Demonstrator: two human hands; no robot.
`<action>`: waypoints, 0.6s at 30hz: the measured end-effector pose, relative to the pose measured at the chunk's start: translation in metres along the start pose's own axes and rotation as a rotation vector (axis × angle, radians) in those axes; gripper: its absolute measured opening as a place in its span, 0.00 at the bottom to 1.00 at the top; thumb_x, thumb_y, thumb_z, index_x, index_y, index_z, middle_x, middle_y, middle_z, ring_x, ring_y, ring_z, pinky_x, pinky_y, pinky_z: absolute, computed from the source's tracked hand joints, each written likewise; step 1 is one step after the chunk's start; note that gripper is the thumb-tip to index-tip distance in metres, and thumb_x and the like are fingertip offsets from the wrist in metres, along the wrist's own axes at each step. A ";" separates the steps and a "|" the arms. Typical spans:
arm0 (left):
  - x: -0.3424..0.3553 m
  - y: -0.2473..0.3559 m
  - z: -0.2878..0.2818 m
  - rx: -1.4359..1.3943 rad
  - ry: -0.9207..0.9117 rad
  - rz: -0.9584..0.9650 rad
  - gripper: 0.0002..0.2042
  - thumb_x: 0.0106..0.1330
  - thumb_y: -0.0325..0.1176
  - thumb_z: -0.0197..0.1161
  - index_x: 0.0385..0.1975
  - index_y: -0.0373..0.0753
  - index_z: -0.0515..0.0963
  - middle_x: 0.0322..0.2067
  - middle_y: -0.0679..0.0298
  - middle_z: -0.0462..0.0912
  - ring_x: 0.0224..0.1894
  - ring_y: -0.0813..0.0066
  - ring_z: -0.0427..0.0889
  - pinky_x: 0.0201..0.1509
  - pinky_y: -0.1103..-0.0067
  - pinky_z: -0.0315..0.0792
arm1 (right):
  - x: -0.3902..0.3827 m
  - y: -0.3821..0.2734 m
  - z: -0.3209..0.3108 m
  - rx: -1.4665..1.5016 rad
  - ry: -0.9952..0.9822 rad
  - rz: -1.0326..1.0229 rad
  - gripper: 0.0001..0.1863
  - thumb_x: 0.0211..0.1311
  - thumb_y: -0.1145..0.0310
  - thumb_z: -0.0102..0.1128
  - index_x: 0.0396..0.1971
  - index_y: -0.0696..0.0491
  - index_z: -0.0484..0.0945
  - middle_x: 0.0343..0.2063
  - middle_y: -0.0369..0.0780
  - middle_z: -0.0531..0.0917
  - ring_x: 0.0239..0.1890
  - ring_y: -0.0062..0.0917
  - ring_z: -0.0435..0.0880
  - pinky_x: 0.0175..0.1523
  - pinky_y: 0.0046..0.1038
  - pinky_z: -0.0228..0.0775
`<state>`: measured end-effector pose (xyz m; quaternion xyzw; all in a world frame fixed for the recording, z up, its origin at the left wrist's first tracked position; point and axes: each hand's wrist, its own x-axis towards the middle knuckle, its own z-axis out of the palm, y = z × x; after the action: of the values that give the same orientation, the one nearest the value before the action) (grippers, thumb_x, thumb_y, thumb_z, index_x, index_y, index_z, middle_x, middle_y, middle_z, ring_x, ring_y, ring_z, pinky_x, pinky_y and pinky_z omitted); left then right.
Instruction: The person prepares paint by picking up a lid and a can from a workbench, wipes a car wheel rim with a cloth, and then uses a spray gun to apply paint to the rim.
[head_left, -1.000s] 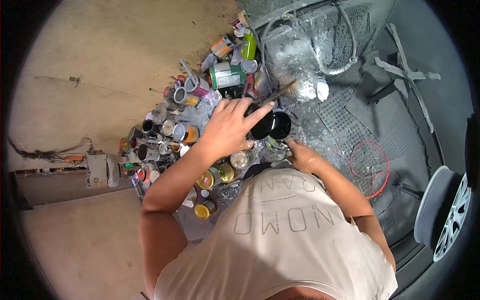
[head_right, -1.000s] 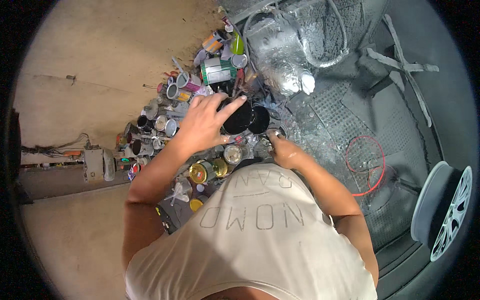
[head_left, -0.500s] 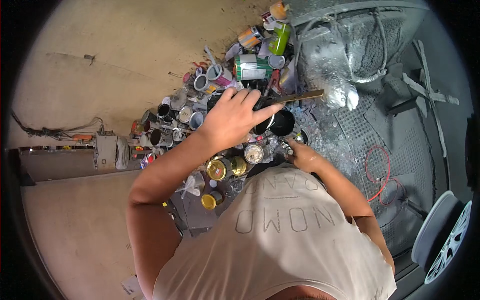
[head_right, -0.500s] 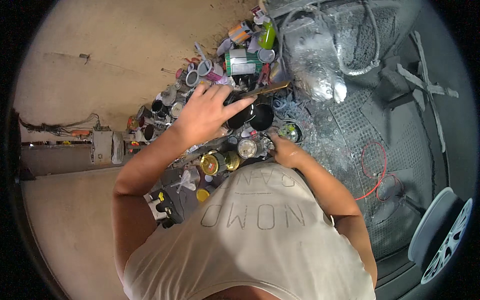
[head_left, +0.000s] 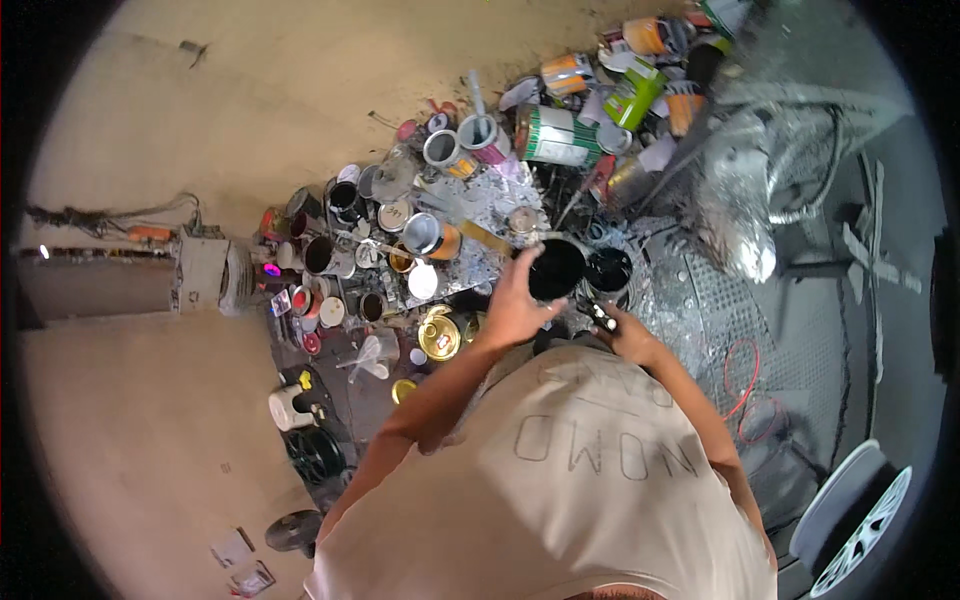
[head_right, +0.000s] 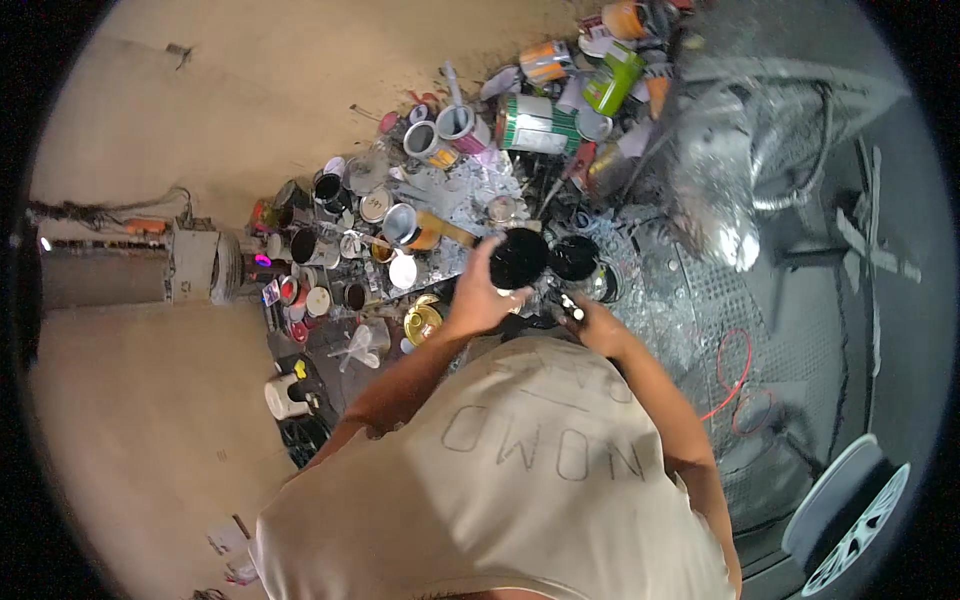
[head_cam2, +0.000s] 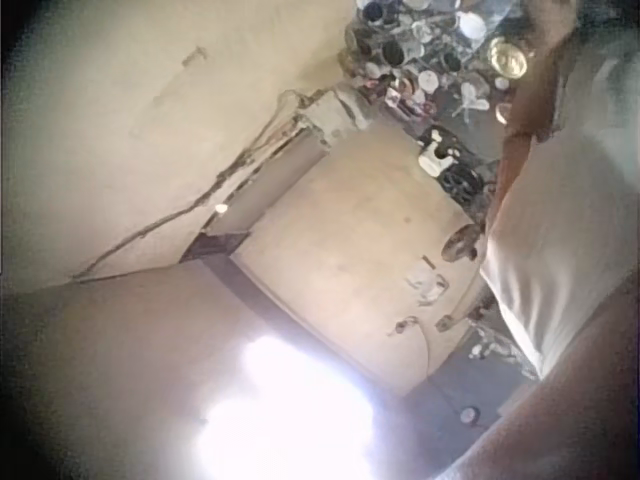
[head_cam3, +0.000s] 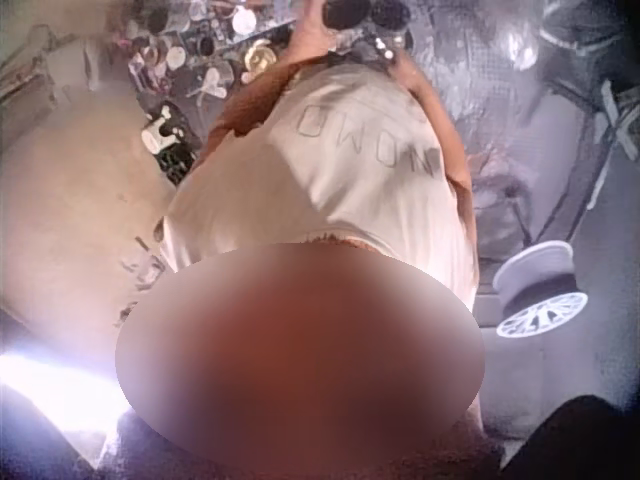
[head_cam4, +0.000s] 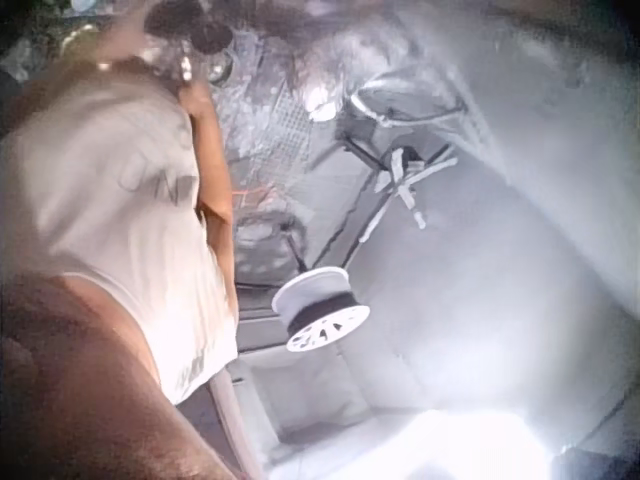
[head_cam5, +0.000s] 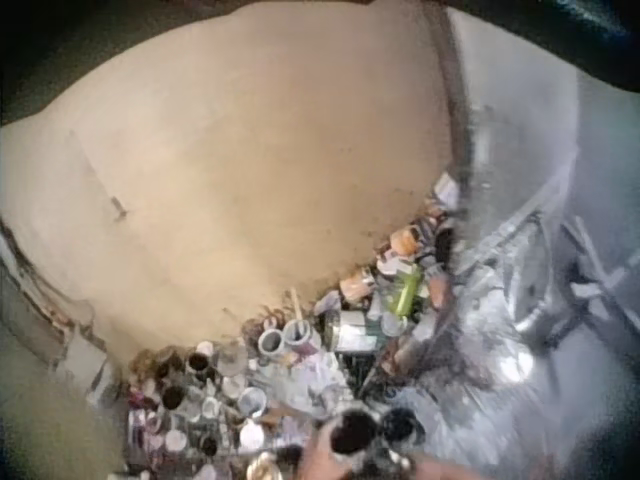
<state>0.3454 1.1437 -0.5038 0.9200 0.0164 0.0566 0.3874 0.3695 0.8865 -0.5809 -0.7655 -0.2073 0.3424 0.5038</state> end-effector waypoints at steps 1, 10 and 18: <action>-0.005 -0.014 0.011 -0.065 0.002 -0.029 0.48 0.48 0.37 0.84 0.70 0.36 0.64 0.60 0.44 0.74 0.64 0.45 0.75 0.70 0.61 0.68 | 0.002 0.008 0.005 0.048 -0.021 0.064 0.27 0.71 0.65 0.66 0.66 0.57 0.72 0.55 0.54 0.84 0.59 0.41 0.83 0.63 0.38 0.73; 0.048 -0.160 0.012 -0.026 0.226 -0.228 0.44 0.46 0.30 0.83 0.68 0.48 0.69 0.59 0.44 0.70 0.61 0.36 0.72 0.67 0.56 0.69 | -0.029 0.145 0.044 0.237 -0.008 0.401 0.37 0.65 0.65 0.72 0.72 0.57 0.69 0.55 0.47 0.85 0.44 0.24 0.86 0.49 0.31 0.79; 0.134 -0.260 0.012 0.151 0.501 -0.489 0.44 0.47 0.26 0.82 0.68 0.52 0.70 0.62 0.42 0.68 0.64 0.36 0.69 0.71 0.55 0.66 | -0.080 0.152 0.014 0.302 0.156 0.519 0.34 0.66 0.64 0.72 0.70 0.54 0.70 0.49 0.44 0.84 0.40 0.21 0.83 0.45 0.29 0.78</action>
<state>0.4831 1.3271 -0.6861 0.8724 0.3345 0.1849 0.3046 0.3001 0.7805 -0.6982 -0.7334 0.0875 0.4270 0.5217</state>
